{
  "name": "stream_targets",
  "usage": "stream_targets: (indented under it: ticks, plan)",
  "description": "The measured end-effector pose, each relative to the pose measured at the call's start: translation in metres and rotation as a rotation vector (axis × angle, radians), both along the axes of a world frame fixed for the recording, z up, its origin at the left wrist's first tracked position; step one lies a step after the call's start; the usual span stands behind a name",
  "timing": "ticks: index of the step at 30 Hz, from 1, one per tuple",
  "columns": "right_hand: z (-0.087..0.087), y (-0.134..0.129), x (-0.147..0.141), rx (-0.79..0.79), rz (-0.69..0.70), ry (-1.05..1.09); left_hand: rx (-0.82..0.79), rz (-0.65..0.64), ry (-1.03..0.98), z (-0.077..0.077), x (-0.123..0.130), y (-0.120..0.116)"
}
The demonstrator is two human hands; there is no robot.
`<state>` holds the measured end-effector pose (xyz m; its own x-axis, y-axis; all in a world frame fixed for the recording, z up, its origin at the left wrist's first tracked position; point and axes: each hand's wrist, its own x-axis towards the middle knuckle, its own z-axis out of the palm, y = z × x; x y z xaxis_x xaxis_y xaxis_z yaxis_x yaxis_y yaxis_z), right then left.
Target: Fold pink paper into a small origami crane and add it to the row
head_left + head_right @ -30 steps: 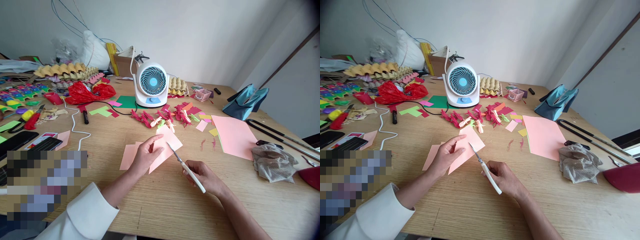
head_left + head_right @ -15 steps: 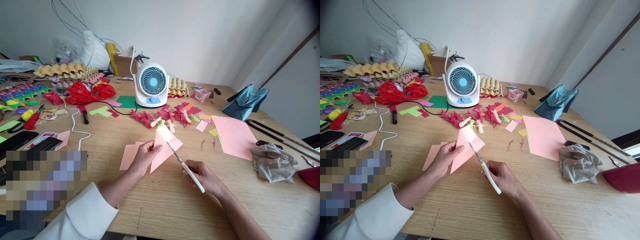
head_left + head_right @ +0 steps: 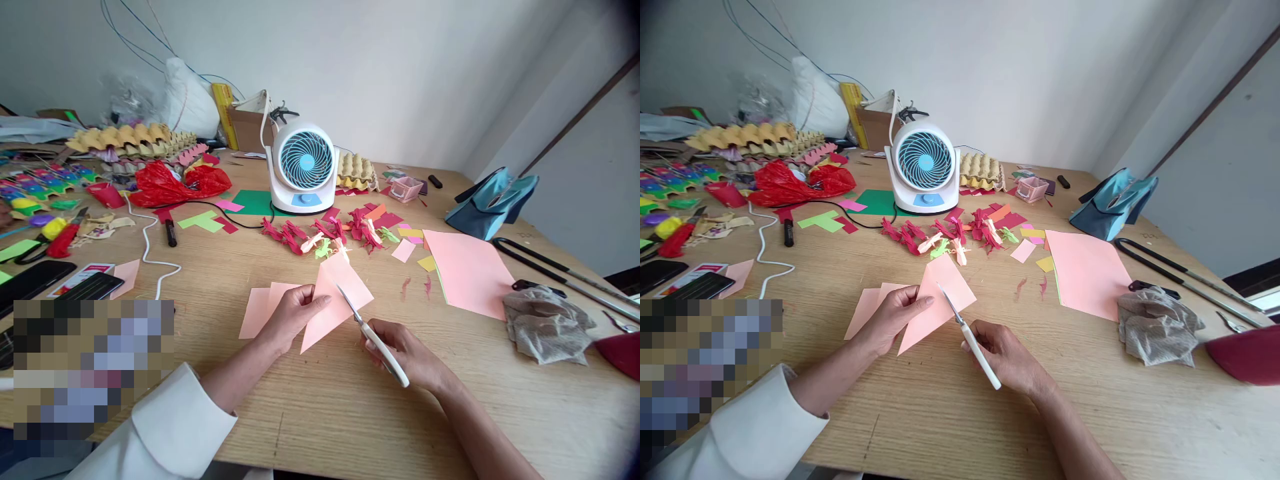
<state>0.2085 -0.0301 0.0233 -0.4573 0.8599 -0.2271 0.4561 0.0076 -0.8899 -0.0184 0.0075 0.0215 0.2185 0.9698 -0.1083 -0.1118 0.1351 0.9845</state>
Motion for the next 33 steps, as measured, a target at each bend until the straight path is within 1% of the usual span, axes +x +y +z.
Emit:
stream_targets:
  ticks: [4, 12, 19, 22, 26, 29, 33]
  plan:
    - [0.0000, -0.0006, -0.0007, -0.006, -0.015, -0.002, -0.022, -0.020, -0.029, -0.0026, -0.0002, 0.0004]
    - [0.0020, -0.0017, -0.0016, -0.036, -0.051, 0.017, -0.078, -0.018, -0.060, -0.0007, 0.0000, -0.0008]
    - [0.0017, -0.0015, -0.0025, -0.033, -0.052, 0.008, -0.049, -0.019, -0.048, -0.0046, -0.0004, 0.0010]
    - [0.0017, -0.0013, -0.0029, -0.020, -0.023, 0.008, -0.060, -0.021, -0.041, -0.0032, 0.0005, 0.0005]
    - [0.0046, -0.0011, -0.0040, 0.012, 0.008, -0.011, -0.009, -0.018, 0.014, 0.0006, 0.0025, -0.0017]
    - [0.0059, -0.0013, -0.0042, 0.017, 0.007, -0.020, 0.021, -0.023, 0.041, 0.0022, 0.0037, -0.0029]
    - [0.0044, -0.0024, -0.0037, 0.003, -0.013, 0.004, 0.012, -0.025, 0.062, 0.0008, 0.0039, -0.0028]
